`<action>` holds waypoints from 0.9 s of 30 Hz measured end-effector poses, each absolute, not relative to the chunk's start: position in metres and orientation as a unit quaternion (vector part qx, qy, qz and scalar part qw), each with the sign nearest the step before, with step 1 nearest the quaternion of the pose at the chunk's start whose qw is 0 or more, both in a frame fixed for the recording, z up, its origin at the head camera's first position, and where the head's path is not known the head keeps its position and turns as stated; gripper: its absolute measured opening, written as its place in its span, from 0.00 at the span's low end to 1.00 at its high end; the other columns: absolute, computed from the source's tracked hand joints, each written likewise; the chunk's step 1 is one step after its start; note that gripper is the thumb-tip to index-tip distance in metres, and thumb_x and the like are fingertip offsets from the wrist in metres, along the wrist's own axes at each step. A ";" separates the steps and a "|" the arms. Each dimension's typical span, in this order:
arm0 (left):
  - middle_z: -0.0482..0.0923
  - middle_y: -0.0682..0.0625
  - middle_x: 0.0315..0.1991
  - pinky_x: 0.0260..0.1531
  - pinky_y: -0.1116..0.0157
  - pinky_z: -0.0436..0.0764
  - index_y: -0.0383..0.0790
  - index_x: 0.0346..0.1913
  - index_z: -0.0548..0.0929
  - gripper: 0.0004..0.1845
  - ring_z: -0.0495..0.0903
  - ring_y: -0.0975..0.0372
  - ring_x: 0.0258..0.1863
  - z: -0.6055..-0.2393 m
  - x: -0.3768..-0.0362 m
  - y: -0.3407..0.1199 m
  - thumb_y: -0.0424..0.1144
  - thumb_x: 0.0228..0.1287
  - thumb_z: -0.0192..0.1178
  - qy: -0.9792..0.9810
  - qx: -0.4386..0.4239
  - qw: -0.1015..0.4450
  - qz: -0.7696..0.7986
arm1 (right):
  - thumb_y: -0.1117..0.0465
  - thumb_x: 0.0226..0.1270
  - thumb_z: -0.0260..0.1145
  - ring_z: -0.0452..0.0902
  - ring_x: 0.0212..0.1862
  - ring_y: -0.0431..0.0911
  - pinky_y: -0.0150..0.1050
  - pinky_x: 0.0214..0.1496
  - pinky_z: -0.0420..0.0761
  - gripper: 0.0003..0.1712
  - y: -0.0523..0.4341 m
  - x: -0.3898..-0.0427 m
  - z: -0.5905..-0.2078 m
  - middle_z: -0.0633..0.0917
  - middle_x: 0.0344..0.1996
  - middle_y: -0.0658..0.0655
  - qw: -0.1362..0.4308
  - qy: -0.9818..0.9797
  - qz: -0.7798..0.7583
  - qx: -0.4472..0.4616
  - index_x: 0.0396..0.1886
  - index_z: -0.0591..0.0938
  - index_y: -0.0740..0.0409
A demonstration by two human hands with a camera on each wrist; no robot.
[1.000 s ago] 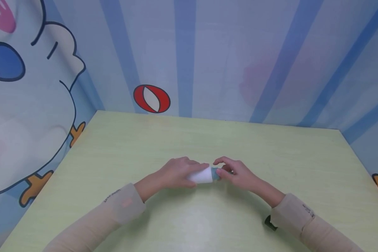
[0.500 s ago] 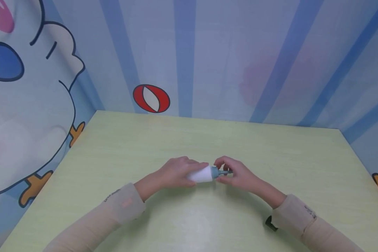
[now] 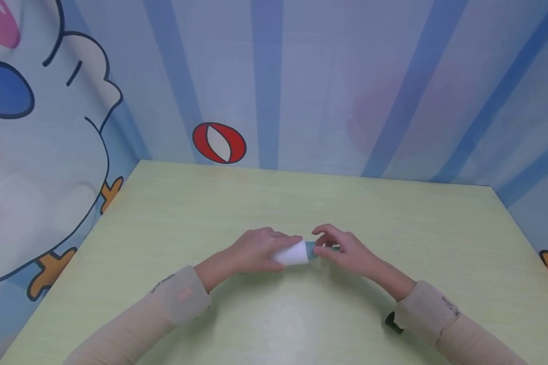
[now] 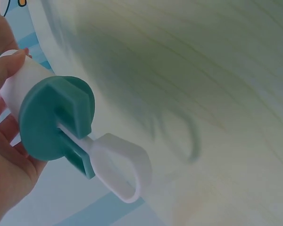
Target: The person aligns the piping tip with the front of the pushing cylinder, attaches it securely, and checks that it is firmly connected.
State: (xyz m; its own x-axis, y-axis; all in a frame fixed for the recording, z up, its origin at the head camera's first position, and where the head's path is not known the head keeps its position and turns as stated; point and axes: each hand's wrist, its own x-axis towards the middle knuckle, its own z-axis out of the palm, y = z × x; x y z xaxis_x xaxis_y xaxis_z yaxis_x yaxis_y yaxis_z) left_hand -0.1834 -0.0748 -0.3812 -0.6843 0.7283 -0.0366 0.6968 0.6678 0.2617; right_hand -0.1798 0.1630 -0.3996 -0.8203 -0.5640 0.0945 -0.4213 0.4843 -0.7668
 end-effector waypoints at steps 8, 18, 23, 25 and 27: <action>0.75 0.56 0.54 0.37 0.64 0.74 0.54 0.62 0.67 0.33 0.75 0.61 0.44 -0.385 -0.185 -0.074 0.48 0.50 0.64 0.911 0.387 0.077 0.117 | 0.65 0.52 0.67 0.69 0.33 0.48 0.41 0.38 0.73 0.18 0.161 -0.178 -0.397 0.78 0.38 0.53 0.091 0.853 -0.419 -0.296 0.44 0.74 0.58; 0.76 0.55 0.54 0.36 0.65 0.75 0.52 0.61 0.69 0.33 0.76 0.61 0.44 -0.383 -0.184 -0.072 0.48 0.49 0.66 0.905 0.401 0.068 0.120 | 0.60 0.62 0.59 0.77 0.33 0.46 0.33 0.33 0.74 0.12 0.163 -0.181 -0.397 0.83 0.31 0.57 0.099 0.849 -0.421 -0.303 0.42 0.73 0.61; 0.75 0.55 0.54 0.37 0.64 0.76 0.52 0.61 0.69 0.33 0.76 0.60 0.45 -0.383 -0.183 -0.072 0.48 0.49 0.65 0.906 0.402 0.066 0.117 | 0.58 0.62 0.59 0.79 0.35 0.48 0.33 0.31 0.74 0.17 0.165 -0.181 -0.396 0.84 0.34 0.59 0.102 0.859 -0.410 -0.289 0.47 0.73 0.62; 0.75 0.55 0.54 0.37 0.64 0.75 0.52 0.61 0.69 0.33 0.76 0.60 0.45 -0.383 -0.183 -0.073 0.48 0.49 0.65 0.905 0.403 0.063 0.118 | 0.58 0.59 0.62 0.76 0.36 0.47 0.34 0.32 0.74 0.19 0.165 -0.180 -0.394 0.84 0.37 0.58 0.096 0.862 -0.404 -0.291 0.48 0.73 0.62; 0.76 0.55 0.54 0.37 0.64 0.75 0.52 0.61 0.69 0.33 0.76 0.61 0.44 -0.384 -0.183 -0.073 0.48 0.49 0.65 0.905 0.404 0.061 0.119 | 0.59 0.56 0.65 0.73 0.36 0.44 0.35 0.34 0.74 0.22 0.165 -0.179 -0.394 0.82 0.39 0.56 0.093 0.861 -0.400 -0.299 0.49 0.73 0.61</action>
State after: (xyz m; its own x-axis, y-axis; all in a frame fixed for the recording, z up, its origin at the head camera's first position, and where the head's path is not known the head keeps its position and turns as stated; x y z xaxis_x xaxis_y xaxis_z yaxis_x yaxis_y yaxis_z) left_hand -0.1827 -0.0733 -0.3839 -0.6656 0.7462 -0.0144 0.7172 0.6449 0.2639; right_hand -0.1787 0.1650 -0.3935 -0.8040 -0.5894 0.0791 -0.4404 0.5009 -0.7451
